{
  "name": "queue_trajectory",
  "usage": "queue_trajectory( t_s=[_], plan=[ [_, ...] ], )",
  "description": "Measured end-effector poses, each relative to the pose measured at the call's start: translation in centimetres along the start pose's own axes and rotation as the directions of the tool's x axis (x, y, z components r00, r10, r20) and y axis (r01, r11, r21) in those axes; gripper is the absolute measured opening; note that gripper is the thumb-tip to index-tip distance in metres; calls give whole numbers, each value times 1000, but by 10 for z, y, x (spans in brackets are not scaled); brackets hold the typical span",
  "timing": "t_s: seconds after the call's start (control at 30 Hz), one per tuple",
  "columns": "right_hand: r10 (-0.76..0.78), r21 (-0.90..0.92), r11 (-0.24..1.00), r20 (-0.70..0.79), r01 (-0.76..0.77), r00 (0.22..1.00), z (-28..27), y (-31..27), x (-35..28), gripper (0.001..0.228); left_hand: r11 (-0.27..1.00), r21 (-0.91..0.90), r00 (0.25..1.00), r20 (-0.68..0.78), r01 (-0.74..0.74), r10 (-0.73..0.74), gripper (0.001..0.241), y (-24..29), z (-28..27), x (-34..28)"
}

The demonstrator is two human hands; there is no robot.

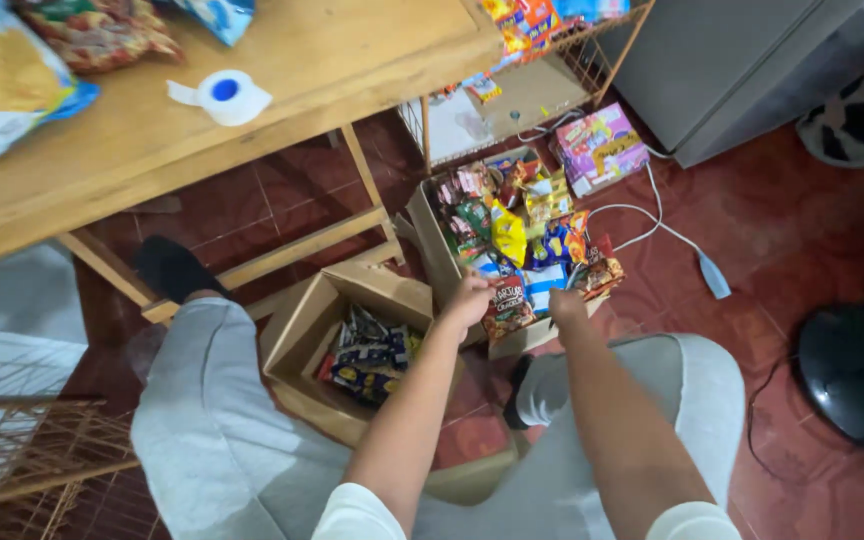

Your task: Sorting and labeling various snack bags using tape and a pen.

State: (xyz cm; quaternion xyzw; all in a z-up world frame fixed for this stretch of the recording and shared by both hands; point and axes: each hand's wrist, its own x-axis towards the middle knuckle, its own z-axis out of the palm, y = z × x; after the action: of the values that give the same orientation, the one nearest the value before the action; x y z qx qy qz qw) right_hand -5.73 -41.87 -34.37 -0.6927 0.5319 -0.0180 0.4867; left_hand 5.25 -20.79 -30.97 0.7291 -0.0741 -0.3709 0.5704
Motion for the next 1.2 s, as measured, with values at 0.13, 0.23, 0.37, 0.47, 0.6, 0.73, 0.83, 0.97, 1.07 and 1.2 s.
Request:
queue_trajectory(
  t_s=[0.13,0.23,0.37,0.47,0.6,0.73,0.83,0.97,1.07,1.2],
  plan=[
    [11,-264,964,104,17,994,24,35,5,48,995,73,997,-60,62,-57,38,-48,23,7],
    [23,-312,949,212,46,977,42,52,27,51,996,8,973,-214,87,-84,43,-53,37,12],
    [-8,-199,977,308,72,951,62,56,15,50,996,7,961,-262,93,-88,50,-149,56,54],
    [-77,-263,949,346,175,935,76,58,34,49,996,-90,975,-217,17,-37,56,-188,60,79],
    [-95,-190,962,434,194,896,50,-19,7,43,911,-399,984,-171,-108,42,57,-67,28,28],
    [-397,338,896,322,287,859,20,-96,-52,41,855,-494,981,-178,-159,80,52,81,-14,-51],
    [-659,156,746,307,647,686,-11,-147,-113,44,821,-512,965,-195,-251,174,49,120,-47,-85],
    [-626,278,774,468,569,624,-27,-190,-185,48,870,-350,937,-165,-347,308,59,163,-99,-147],
    [-683,297,723,447,624,577,-16,-192,-213,44,874,-343,939,-128,-344,319,62,165,-123,-172],
    [-419,316,907,608,278,674,11,-201,-253,48,837,-82,775,-436,-541,458,58,145,-145,-185]
  ],
)
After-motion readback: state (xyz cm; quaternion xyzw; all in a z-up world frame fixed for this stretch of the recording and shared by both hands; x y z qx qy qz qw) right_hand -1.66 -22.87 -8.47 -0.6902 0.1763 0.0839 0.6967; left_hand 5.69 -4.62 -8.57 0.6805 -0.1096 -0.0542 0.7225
